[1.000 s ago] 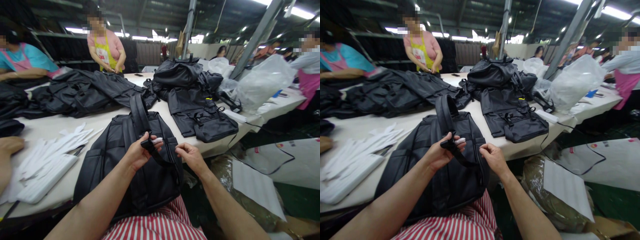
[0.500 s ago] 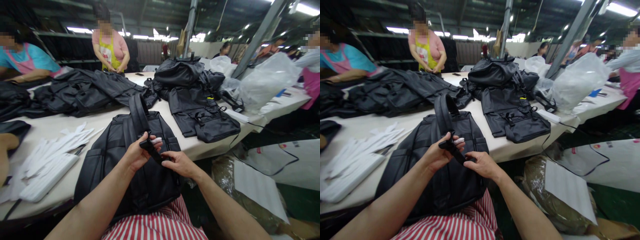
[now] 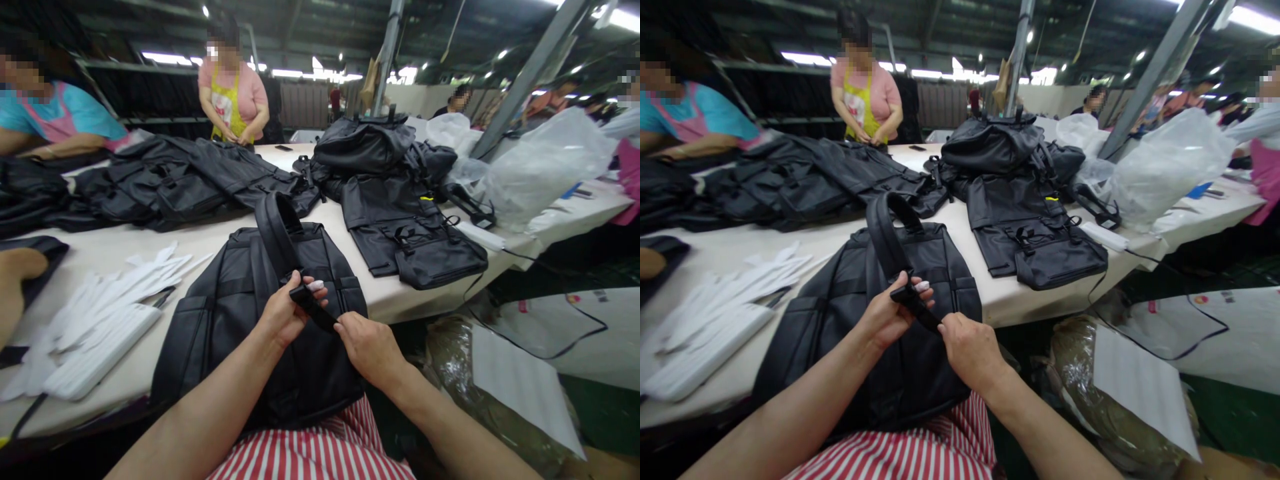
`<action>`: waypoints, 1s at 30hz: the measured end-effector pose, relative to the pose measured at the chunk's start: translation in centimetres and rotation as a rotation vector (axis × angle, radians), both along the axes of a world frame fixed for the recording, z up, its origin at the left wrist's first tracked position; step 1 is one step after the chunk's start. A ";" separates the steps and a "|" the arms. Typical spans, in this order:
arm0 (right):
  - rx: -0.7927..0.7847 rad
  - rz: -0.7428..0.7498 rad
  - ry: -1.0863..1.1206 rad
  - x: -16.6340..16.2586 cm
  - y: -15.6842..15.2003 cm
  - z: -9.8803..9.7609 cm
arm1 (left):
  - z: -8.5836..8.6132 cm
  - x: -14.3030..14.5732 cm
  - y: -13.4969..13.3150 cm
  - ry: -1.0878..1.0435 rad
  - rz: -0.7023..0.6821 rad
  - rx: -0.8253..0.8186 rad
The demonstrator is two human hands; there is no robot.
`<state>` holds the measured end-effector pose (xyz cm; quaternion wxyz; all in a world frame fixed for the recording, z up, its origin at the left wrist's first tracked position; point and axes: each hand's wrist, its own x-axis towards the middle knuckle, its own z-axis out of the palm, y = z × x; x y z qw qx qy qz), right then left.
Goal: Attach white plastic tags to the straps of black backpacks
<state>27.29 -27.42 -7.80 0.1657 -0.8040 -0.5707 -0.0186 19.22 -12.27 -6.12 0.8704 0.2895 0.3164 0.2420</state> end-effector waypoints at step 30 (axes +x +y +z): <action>0.010 0.056 1.134 5.3 -0.5 -4.1 | 2.3 0.8 1.0 0.049 0.026 0.114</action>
